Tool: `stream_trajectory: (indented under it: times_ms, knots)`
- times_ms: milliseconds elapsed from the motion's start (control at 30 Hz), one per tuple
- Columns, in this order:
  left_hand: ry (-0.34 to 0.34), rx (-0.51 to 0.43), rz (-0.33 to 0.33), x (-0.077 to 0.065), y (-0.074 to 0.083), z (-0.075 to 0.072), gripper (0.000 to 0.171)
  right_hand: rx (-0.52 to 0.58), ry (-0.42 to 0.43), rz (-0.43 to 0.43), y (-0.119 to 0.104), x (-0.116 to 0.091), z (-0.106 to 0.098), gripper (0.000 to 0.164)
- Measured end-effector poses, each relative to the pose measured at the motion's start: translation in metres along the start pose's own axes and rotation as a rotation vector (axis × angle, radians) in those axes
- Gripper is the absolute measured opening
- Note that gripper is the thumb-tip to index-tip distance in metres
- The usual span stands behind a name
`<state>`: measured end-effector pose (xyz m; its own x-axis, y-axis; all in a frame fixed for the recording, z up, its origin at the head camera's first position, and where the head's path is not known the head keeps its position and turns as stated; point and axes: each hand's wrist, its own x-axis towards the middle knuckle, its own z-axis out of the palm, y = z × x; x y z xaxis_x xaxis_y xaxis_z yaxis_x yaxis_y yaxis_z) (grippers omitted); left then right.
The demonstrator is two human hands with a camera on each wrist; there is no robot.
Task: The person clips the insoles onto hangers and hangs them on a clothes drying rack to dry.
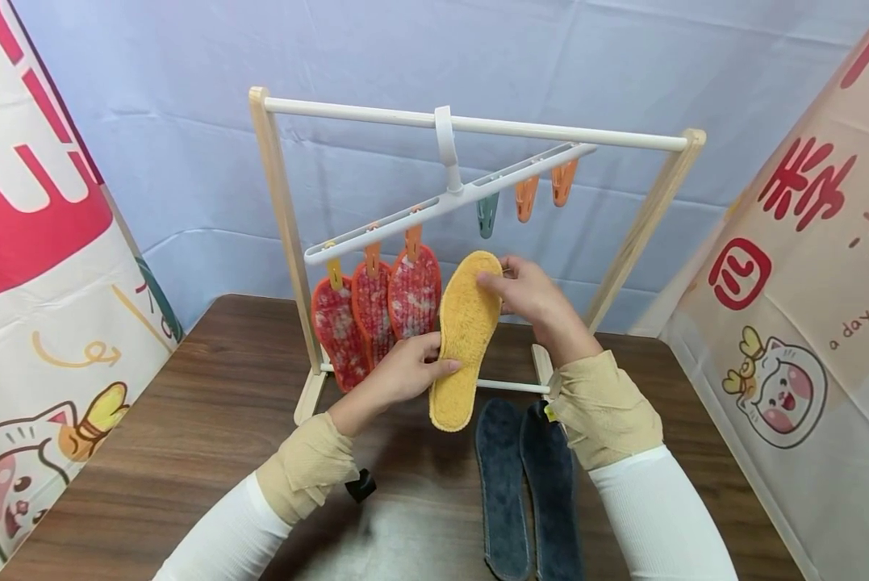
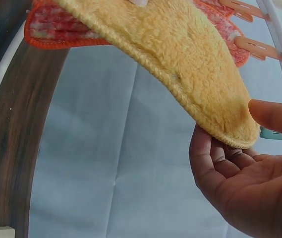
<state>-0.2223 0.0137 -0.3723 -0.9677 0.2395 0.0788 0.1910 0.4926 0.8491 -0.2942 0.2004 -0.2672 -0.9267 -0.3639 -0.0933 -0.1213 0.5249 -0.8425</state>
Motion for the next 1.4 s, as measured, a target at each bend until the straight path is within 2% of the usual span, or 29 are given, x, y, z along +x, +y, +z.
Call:
stream_trajectory:
  times_ms: [233,467,833,1133,1400]
  knots:
    - [-0.005,-0.017,0.007,0.0,0.002,-0.001,0.024,0.012,0.007,-0.003,-0.005,0.001,-0.004,0.061]
    - [0.009,0.016,0.014,0.0,0.005,-0.003,0.023,0.013,0.016,-0.029,-0.012,0.003,-0.009,0.069]
    - [0.015,0.045,0.006,-0.001,0.011,-0.005,0.021,0.021,0.057,-0.09,-0.028,0.008,-0.016,0.072]
    - [0.018,0.022,0.01,0.0,0.011,-0.004,0.023,0.055,0.079,-0.104,-0.038,0.009,-0.019,0.075]
    - [0.024,0.031,0.009,0.002,0.013,-0.005,0.023,0.08,0.1,-0.137,-0.045,0.012,-0.02,0.071]
